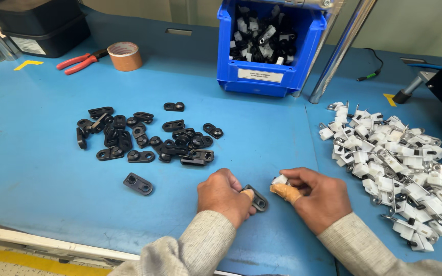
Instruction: The person picks black plastic bracket parts one at a time from the workbench, fits a white foam-lined clip piece into each bracket by hand, presses the pieces together, and sets the assembled part down on the bench. The person repeats this assembly cycle continuously across the episode.
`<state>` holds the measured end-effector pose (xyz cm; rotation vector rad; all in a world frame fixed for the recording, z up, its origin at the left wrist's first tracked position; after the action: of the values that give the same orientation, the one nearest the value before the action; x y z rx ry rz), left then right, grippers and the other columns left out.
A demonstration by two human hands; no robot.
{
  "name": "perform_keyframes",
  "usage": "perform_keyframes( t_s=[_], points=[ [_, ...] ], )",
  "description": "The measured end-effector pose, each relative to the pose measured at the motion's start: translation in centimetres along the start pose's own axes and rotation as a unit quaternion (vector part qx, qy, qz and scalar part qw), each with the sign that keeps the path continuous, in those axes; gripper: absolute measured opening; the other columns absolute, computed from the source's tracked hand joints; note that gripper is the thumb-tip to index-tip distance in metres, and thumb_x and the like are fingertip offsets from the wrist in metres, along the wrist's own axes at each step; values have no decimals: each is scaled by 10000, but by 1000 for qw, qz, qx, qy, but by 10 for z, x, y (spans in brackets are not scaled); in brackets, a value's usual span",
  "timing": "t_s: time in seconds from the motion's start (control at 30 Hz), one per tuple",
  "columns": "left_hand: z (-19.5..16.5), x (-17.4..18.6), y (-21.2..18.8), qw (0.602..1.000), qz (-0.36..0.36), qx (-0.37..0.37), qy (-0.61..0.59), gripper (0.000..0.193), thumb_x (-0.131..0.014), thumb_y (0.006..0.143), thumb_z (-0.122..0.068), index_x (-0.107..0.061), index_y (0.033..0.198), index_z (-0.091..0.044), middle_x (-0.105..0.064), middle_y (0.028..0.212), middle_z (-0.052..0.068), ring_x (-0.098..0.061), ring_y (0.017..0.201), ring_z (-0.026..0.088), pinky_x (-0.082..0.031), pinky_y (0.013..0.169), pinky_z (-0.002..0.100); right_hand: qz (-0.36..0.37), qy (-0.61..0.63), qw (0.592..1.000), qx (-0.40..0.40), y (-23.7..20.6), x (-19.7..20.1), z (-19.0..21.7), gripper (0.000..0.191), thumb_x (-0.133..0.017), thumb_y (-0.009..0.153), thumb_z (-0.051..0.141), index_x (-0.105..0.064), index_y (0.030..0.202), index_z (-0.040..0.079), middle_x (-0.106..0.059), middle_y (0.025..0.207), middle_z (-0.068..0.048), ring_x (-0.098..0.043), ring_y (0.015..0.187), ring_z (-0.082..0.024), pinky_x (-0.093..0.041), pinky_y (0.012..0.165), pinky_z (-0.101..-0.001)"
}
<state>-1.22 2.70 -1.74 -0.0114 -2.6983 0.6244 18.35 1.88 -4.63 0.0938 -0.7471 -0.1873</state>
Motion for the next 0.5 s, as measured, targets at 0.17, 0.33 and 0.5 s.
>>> perform_keyframes(
  t_s=[0.17,0.33,0.5],
  points=[
    [-7,-5,2,994,13,-41,100,198,-803,833,-106,-645,898,-6,-767,809,136,-763,653,190,-620,624,328,15,174,979,-110,-12,-12,6,353,-809,781,61,-769,1131,84,-822,940,-49,-762,815,-93,-624,751,-248],
    [-25,1,3,934,57,-52,349,242,-821,873,-216,-757,1004,-22,-739,913,127,-700,750,219,-619,738,372,19,113,989,-96,-21,-21,19,346,-826,779,102,-782,1121,114,-828,910,-36,-767,782,-92,-638,725,-247],
    [-36,9,2,941,137,44,306,191,-712,938,-109,-716,1027,60,-780,758,140,-773,645,194,-634,608,323,-22,12,1000,12,-27,-20,28,396,-846,748,102,-770,1133,149,-814,929,-33,-785,786,-111,-642,697,-272]
  ],
)
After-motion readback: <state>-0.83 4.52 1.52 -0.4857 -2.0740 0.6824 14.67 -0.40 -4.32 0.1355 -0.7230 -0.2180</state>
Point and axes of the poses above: each hand's wrist, its own y-axis towards the middle knuckle, its own x-axis out of the back of the hand, z = x × y, the point moved 2 cm from there along y, towards the middle knuckle
